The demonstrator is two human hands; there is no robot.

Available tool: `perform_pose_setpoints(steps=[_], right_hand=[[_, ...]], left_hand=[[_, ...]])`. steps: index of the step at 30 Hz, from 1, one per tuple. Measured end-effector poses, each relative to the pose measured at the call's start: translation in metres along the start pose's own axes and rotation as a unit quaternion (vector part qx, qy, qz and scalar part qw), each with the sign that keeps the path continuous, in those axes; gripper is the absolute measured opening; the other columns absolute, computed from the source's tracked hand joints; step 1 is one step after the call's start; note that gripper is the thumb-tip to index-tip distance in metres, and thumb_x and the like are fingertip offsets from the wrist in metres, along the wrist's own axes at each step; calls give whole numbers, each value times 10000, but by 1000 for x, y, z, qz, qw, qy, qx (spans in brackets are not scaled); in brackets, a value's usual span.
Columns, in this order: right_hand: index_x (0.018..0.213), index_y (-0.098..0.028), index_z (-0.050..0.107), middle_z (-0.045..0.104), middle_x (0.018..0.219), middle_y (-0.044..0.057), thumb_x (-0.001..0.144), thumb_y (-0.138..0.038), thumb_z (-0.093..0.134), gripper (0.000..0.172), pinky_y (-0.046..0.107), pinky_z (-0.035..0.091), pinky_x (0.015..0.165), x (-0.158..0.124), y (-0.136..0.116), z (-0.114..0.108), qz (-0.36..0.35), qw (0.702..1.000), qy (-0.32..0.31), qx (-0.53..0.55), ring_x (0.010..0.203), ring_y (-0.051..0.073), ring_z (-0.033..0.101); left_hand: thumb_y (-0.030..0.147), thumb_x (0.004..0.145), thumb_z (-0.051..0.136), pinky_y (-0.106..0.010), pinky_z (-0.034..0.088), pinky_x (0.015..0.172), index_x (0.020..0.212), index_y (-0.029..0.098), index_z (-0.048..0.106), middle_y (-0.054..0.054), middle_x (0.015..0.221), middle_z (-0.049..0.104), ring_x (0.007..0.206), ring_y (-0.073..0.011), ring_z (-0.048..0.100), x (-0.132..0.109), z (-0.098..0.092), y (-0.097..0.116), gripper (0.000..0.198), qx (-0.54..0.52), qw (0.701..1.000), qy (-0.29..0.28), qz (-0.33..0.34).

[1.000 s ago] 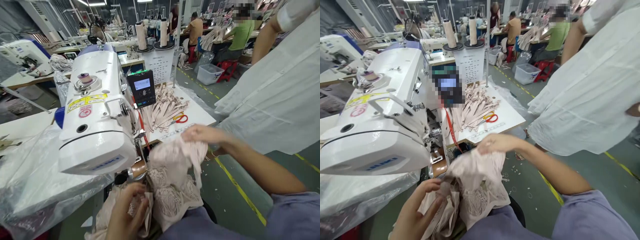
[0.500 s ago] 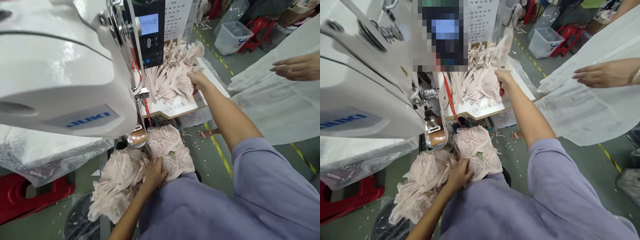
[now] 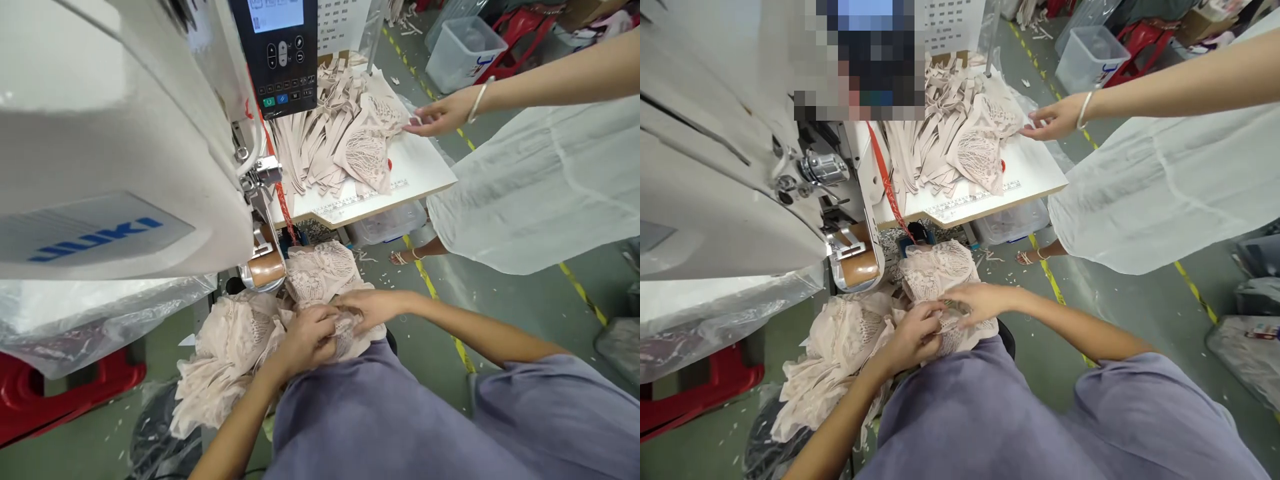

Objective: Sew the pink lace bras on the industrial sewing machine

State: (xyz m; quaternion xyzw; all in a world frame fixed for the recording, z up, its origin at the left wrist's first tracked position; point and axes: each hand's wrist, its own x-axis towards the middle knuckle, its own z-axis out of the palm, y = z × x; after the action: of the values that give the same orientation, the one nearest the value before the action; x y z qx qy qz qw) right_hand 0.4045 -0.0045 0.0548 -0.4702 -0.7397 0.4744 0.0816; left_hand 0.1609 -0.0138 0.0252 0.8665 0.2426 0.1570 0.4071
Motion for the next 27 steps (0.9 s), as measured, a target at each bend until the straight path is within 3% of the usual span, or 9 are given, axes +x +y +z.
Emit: perform_pose_setpoints(steps=[3, 4, 7, 9, 12, 15, 17, 20, 27], right_hand=[[821, -156, 730, 648, 699, -24, 760, -197, 760, 80, 213, 429, 623, 0, 7, 7, -27, 986, -161, 45, 664, 110, 566], [759, -150, 712, 594, 631, -40, 806, -206, 719, 74, 207, 393, 587, -1, 6, 2, -17, 984, -167, 55, 613, 94, 519], [724, -125, 681, 481, 601, -52, 947, -314, 545, 323, 204, 325, 572, -5, -4, -17, -27, 983, -147, 107, 588, 71, 417], [764, -104, 692, 463, 629, -45, 986, -378, 463, 420, 210, 308, 579, -8, -16, -26, -44, 979, -131, 147, 599, 69, 386], [931, -90, 730, 526, 691, -26, 969, -400, 517, 379, 202, 322, 583, -5, -35, -30, -61, 974, -145, 162, 630, 80, 413], [986, -106, 740, 541, 679, -26, 921, -396, 579, 337, 197, 317, 553, 2, -50, -31, -56, 973, -158, 157, 610, 85, 412], [918, -111, 740, 515, 651, -32, 901, -411, 588, 336, 201, 302, 537, 6, -58, -32, -50, 972, -166, 161, 593, 85, 400], [816, -115, 718, 469, 623, -39, 885, -435, 592, 351, 210, 277, 524, 8, -65, -35, -38, 971, -174, 161, 576, 83, 371], [936, -143, 752, 629, 704, -7, 892, -431, 603, 327, 226, 316, 547, 11, -70, -38, -26, 986, -131, 96, 602, 108, 483]], left_hand=[[49, 782, 533, -334, 465, 900, 751, 196, 486, -78, 1141, 660, 1057, -204, 604, -7, -21, 5, 157, -30, 1000, 1, -2], [49, 784, 521, -320, 469, 855, 736, 194, 470, -76, 1109, 662, 1008, -195, 613, -9, -29, 5, 162, -36, 999, 7, -23], [87, 806, 500, -290, 474, 748, 734, 191, 478, -73, 1024, 656, 886, -176, 615, -16, -55, 6, 128, -58, 991, 12, -117], [158, 825, 530, -308, 497, 760, 881, 186, 565, -69, 1011, 658, 873, -188, 614, -17, -70, 12, 72, -60, 982, -21, -178], [324, 861, 579, -388, 515, 905, 1280, 192, 521, -129, 1235, 631, 1050, -248, 614, -9, -84, 27, 443, -64, 978, -60, -191], [444, 904, 558, -452, 388, 1115, 1438, 209, 414, -165, 1490, 470, 1357, -308, 450, 4, -85, 41, 601, -96, 986, -49, -124], [468, 915, 552, -430, 384, 1108, 1377, 212, 495, -146, 1418, 546, 1311, -291, 496, 12, -82, 44, 531, -122, 986, -58, -100], [469, 902, 576, -304, 486, 795, 1126, 183, 646, -63, 970, 695, 862, -192, 623, 17, -78, 42, 370, -156, 976, -90, -124], [444, 930, 545, -215, 330, 558, 828, 163, 671, 23, 681, 554, 605, -97, 457, 10, -97, 49, 325, -171, 955, -97, -223]])
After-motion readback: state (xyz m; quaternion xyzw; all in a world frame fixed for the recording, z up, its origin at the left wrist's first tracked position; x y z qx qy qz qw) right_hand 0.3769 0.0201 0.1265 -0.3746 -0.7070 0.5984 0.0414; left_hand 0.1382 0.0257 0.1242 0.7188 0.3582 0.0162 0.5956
